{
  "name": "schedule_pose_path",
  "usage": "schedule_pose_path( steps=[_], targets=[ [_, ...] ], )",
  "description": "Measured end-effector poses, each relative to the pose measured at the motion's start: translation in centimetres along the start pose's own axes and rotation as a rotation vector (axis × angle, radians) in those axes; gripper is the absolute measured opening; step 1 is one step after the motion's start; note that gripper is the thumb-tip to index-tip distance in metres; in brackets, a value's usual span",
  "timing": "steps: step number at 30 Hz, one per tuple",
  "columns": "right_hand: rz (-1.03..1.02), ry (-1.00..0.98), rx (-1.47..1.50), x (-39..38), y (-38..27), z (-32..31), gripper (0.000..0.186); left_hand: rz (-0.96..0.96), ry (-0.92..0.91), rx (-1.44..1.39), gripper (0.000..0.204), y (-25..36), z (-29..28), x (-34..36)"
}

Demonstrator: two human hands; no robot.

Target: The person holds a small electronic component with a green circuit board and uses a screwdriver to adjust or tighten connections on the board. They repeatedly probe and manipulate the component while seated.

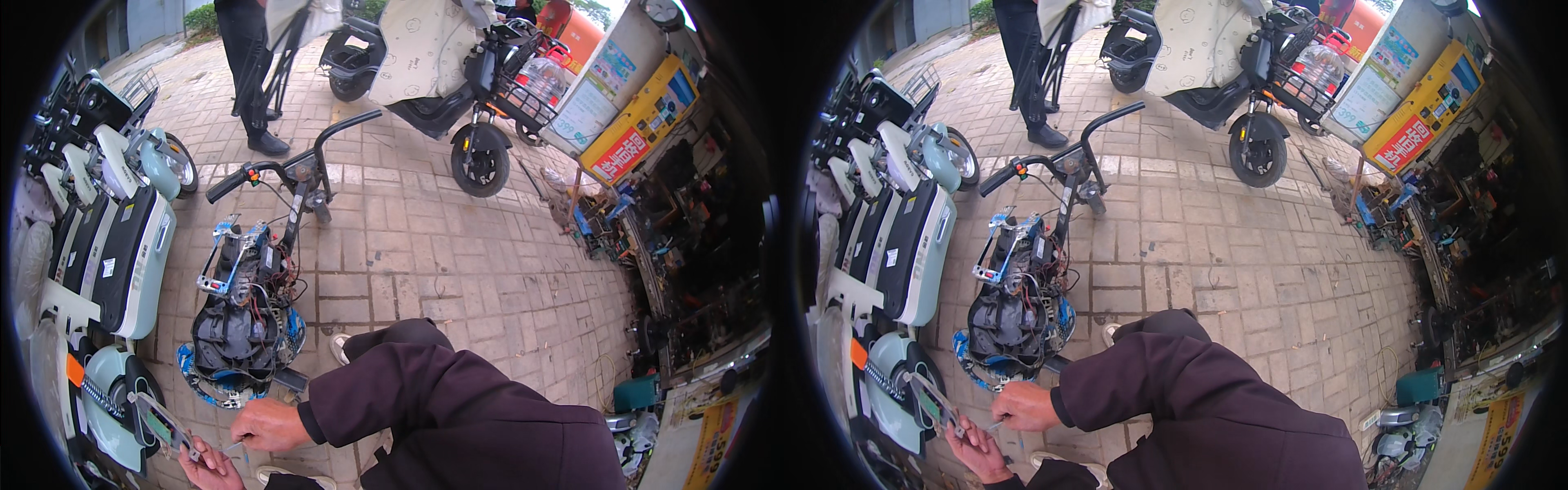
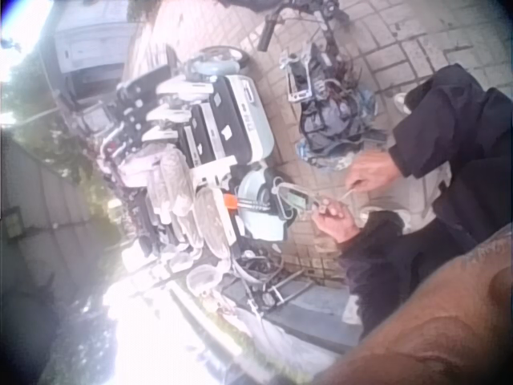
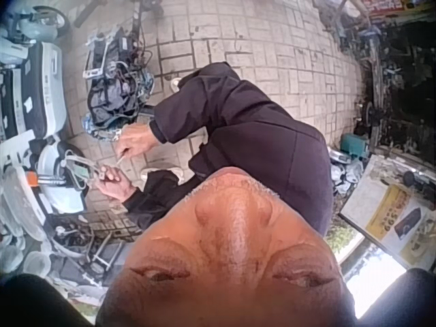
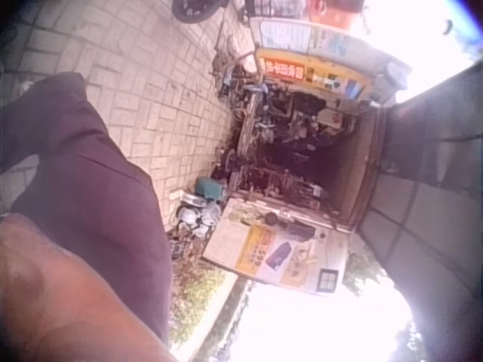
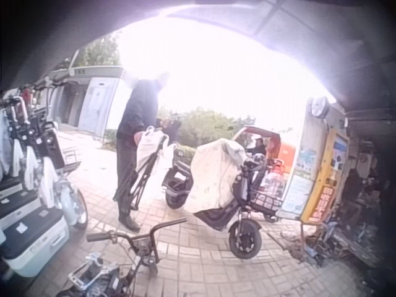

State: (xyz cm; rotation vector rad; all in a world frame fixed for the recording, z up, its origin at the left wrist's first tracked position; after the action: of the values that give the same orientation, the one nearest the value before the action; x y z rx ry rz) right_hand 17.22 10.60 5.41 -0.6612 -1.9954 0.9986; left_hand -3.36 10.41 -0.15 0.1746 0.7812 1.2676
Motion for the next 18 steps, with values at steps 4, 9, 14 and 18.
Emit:
schedule_pose_path(
  steps=[4,9,14,18],
  targets=[
    [-0.022,0.006,-0.001,-0.11,-0.04,0.05,0.016,0.000,-0.012,-0.009,0.039,0.09,-0.14,0.19],
    [0.007,0.006,0.012,-0.03,0.15,0.24,0.015,0.001,0.008,0.006,0.041,-0.03,-0.34,0.16],
    [0.006,0.024,0.023,0.05,-0.01,-0.01,0.015,-0.006,-0.012,0.009,0.041,-0.02,-0.09,0.06],
    [-0.010,0.033,0.022,0.25,-0.11,-0.28,0.014,-0.016,0.007,-0.007,0.041,-0.05,-0.36,0.15]
  ],
)
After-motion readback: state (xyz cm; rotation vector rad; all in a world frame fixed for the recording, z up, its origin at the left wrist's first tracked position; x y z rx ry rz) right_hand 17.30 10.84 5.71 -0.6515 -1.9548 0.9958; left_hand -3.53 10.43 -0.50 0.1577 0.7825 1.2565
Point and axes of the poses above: each hand's wrist, its own x-axis towards the middle knuckle, its own z-axis out of the palm, y = z × x, the point moved 7 cm from there along x, towards the middle knuckle, and after that the axes turned 14 degrees about -z, right-handed, at the moved point
